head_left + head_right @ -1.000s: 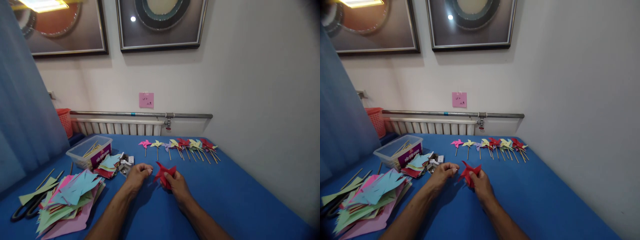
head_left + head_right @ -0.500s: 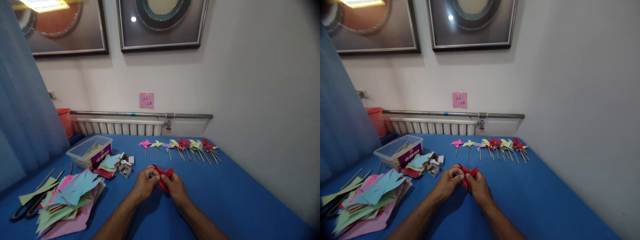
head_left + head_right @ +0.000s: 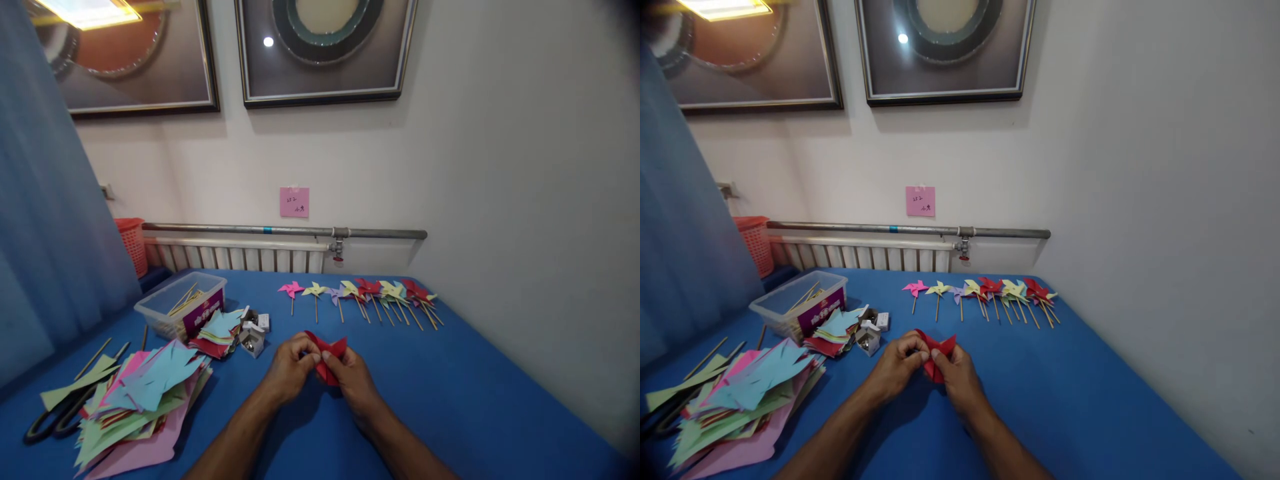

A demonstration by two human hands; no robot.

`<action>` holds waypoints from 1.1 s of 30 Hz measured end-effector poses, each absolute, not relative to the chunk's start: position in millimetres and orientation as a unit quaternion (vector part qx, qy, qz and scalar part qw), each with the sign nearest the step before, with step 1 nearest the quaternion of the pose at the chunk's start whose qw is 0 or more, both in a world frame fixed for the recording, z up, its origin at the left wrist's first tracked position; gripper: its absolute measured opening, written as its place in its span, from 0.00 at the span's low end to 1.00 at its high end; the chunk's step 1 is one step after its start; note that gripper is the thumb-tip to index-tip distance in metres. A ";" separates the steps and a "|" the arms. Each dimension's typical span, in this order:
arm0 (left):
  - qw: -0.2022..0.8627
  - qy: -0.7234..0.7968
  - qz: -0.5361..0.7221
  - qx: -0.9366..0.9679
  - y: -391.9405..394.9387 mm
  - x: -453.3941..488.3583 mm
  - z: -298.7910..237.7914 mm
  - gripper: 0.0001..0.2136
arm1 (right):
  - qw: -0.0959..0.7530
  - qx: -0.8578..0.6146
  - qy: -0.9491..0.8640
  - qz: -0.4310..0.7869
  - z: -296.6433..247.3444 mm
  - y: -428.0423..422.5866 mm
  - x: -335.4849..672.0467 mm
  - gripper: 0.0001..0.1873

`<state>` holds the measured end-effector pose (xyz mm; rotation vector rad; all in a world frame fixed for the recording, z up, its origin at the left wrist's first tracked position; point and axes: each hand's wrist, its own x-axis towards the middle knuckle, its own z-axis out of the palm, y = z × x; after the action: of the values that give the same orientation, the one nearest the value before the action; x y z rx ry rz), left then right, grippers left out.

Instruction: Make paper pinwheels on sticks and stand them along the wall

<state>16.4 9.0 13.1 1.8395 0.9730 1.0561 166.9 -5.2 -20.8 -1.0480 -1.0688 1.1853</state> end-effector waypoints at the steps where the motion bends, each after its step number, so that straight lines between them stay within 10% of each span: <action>1: 0.393 0.380 0.421 0.724 9.5 16.7 12.2 0.06 | 0.581 -0.443 -0.450 0.513 -20.8 -5.1 166.9 0.27; 33: 0.318 0.446 0.431 0.717 4.4 25.3 6.5 0.06 | 0.604 -0.403 -0.405 0.556 -27.0 -4.4 166.5 0.28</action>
<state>25.3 4.4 6.5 1.8866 1.1745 1.1331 166.5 -4.4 -27.0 -0.9327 -0.9368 1.2859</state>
